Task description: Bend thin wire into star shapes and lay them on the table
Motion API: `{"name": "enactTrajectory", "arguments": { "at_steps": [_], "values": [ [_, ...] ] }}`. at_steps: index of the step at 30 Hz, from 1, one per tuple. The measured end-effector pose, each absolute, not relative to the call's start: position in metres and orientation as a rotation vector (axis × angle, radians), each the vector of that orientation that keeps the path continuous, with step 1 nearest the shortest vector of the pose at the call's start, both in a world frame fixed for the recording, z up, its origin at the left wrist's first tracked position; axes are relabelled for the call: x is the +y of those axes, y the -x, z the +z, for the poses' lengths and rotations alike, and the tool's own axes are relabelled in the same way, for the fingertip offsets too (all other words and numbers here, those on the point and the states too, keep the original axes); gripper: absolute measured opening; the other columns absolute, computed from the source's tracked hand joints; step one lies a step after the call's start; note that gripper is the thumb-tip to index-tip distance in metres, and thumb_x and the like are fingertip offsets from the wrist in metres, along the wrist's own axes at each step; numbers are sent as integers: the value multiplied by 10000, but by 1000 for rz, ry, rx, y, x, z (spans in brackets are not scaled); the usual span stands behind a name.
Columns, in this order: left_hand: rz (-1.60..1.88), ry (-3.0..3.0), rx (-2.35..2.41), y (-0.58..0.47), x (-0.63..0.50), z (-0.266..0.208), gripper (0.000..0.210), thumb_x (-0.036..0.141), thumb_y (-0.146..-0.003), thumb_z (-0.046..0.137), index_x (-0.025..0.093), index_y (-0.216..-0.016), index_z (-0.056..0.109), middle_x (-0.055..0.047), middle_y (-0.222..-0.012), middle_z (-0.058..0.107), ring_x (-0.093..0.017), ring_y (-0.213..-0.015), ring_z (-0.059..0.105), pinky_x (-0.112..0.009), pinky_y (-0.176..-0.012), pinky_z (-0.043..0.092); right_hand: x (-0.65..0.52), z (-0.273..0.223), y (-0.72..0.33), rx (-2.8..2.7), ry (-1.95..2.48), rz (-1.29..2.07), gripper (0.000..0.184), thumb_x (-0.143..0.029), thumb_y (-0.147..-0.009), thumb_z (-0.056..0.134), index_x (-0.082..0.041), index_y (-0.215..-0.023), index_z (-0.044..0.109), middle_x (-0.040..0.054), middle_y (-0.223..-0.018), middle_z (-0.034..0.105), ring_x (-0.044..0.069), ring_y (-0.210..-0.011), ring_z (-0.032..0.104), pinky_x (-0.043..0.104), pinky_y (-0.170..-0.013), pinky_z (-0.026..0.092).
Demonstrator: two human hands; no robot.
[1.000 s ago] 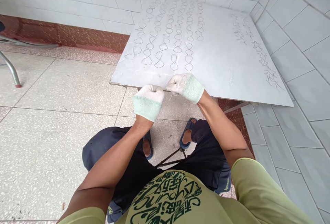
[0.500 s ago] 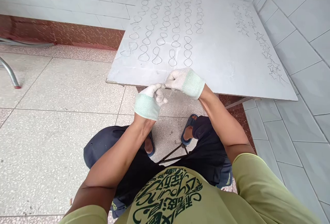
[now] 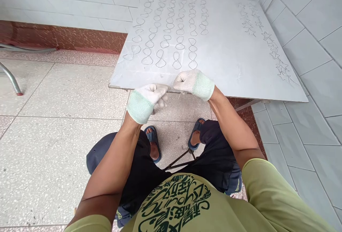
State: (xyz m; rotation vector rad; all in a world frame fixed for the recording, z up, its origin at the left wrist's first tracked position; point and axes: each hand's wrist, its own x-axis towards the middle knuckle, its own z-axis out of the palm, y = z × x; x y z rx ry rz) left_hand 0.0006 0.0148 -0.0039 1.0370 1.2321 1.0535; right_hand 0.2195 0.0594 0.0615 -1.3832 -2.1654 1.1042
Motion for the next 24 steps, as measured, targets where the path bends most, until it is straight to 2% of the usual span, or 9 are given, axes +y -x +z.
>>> {"name": "enactTrajectory", "arguments": {
  "at_steps": [5,8,10,12,14,17,20,24],
  "values": [
    [993,-1028,1163,1,23,-11,340,434,-783,1033,193,-946,858,-73,-702,785,-206,-569,699,-316,-521,540,55,65,-218,-2104,1393,1140,222,-246,-916,718,-203,-699,696,-44,-643,641,112,-648,552,282,-661,387],
    [998,-1070,1081,-3,24,-10,326,420,-740,1019,179,-873,845,-68,-674,774,-216,-644,751,-288,-546,576,52,67,-218,-2106,1397,1134,240,-239,-923,726,-199,-690,683,-44,-642,627,109,-657,549,280,-667,387],
    [1010,-1042,1036,-7,24,-9,306,399,-724,1004,171,-836,832,-50,-632,750,-220,-671,778,-296,-618,637,51,67,-217,-2100,1397,1125,236,-230,-924,732,-196,-695,685,-39,-661,637,109,-667,555,283,-673,387],
    [1031,-945,1021,-9,24,-8,283,355,-716,992,156,-840,832,-44,-644,760,-209,-652,781,-318,-679,680,52,65,-216,-2097,1402,1128,245,-239,-935,743,-196,-700,689,-30,-678,650,113,-676,571,288,-673,388],
    [1051,-844,1034,-10,25,-8,267,298,-709,989,138,-859,837,-58,-701,794,-188,-622,770,-311,-668,681,55,61,-217,-2094,1399,1153,282,-283,-969,750,-199,-705,691,-19,-682,652,124,-681,588,295,-670,396],
    [1117,-756,1010,-8,25,-9,276,248,-700,1004,118,-882,841,-62,-752,811,-151,-596,742,-278,-637,666,63,57,-222,-1992,1380,1124,300,-380,-1036,744,-212,-789,734,4,-754,709,161,-760,657,302,-711,465],
    [1192,-695,937,-4,26,-10,355,249,-661,1047,109,-918,846,-37,-760,794,-111,-558,694,-264,-635,672,70,55,-235,-1748,1374,1010,270,-437,-1074,739,-221,-916,770,38,-903,796,199,-916,736,310,-824,562],
    [1261,-639,913,-1,27,-7,399,249,-654,1074,116,-942,833,-29,-787,799,-89,-551,678,-250,-645,668,69,52,-252,-1676,1366,1177,237,-394,-1075,724,-205,-945,785,74,-962,843,203,-900,771,339,-875,631]
  ]
}}
